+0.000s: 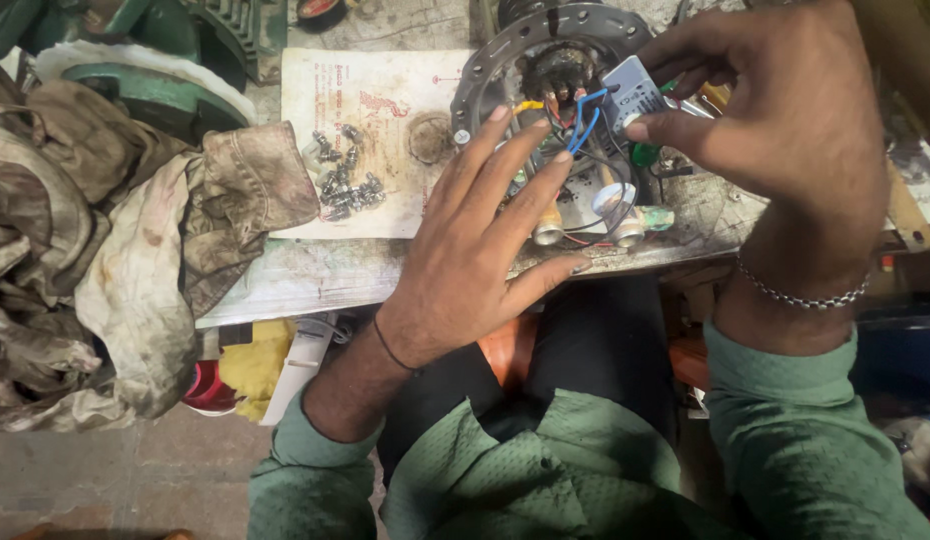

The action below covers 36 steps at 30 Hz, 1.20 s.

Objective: The person repairs a submersible pump motor at a cluttered workbench. They use a spanner to tighten bolts on the motor flange, thread and route wires, fit a float switch and wiring connectors, reposition the motor housing, and use a file and screwdriver on the assembly while handling small fasteners.

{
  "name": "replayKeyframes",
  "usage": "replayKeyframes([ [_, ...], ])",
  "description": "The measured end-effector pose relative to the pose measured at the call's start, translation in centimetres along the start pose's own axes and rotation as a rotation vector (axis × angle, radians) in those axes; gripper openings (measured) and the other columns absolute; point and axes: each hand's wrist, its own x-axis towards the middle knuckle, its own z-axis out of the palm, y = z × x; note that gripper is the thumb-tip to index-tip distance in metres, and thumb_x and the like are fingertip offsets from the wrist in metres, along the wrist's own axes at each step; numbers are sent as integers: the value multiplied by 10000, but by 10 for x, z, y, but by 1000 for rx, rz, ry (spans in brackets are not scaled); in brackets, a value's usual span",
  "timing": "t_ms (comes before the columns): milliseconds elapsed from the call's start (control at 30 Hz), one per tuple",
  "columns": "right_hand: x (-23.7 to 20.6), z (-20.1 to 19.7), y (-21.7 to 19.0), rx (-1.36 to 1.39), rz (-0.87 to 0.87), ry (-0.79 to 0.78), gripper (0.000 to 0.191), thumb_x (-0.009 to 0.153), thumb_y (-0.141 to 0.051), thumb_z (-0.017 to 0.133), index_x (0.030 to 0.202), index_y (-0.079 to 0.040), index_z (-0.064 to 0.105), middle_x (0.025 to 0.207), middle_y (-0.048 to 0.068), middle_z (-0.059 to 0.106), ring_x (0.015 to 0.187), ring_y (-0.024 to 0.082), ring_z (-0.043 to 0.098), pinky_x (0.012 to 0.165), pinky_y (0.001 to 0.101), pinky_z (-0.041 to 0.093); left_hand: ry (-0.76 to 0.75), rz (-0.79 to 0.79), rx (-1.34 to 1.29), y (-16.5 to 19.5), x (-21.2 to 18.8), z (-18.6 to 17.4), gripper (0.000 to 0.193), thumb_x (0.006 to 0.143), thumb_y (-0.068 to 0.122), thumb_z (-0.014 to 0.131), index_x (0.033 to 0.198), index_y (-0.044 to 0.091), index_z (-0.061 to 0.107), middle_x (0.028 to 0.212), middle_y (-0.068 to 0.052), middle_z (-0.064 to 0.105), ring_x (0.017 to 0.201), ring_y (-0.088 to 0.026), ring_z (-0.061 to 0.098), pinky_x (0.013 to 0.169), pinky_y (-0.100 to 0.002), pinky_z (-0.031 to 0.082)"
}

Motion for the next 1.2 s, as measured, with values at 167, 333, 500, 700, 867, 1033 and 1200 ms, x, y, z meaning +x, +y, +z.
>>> replayKeyframes([
  [167,-3,-7,2,-198,-91,-86,521,785,-204,892,1232,15,740,1004,210,759,884,307,755,763,405,589,-2,6,-9,0,0,1,758,963,446,803,1519,37,488,1614,-212,374,1576,-399,275,1291,-566,323],
  [333,-3,-7,5,-223,-138,-94,515,809,-237,866,1244,6,733,1007,206,761,898,307,757,752,412,601,-2,8,-12,-1,1,1,767,961,446,806,1526,41,482,1620,-206,373,1578,-394,286,1298,-558,321],
  [500,-2,-5,6,-250,-116,-87,459,854,-232,861,1219,20,739,973,227,757,836,319,758,735,419,610,-16,-1,-1,0,1,1,780,948,454,810,1524,47,476,1612,-206,373,1570,-393,287,1295,-562,308],
  [700,-3,-6,6,-256,-146,-75,428,855,-191,850,1208,26,742,964,215,761,851,311,762,762,412,612,-16,2,-1,0,1,0,779,956,456,809,1528,45,476,1616,-205,371,1572,-384,290,1304,-559,303],
  [867,-3,-6,3,-247,-149,-60,432,848,-179,859,1215,18,743,980,212,761,867,319,760,750,411,608,-21,2,8,0,1,-1,779,951,451,811,1524,40,480,1615,-207,372,1569,-388,297,1297,-559,306],
  [1033,-3,-7,-1,-236,-149,-43,460,816,-171,864,1216,17,736,971,221,753,871,328,755,753,413,601,-20,-1,5,-1,1,0,778,951,453,813,1524,46,481,1612,-201,380,1564,-384,309,1294,-558,311],
  [1200,-2,-9,-4,-256,-149,-73,444,842,-175,849,1232,5,739,979,204,761,854,321,755,743,407,598,-17,3,-3,-2,1,1,783,948,457,812,1525,48,476,1611,-200,379,1562,-387,311,1296,-560,311],
])
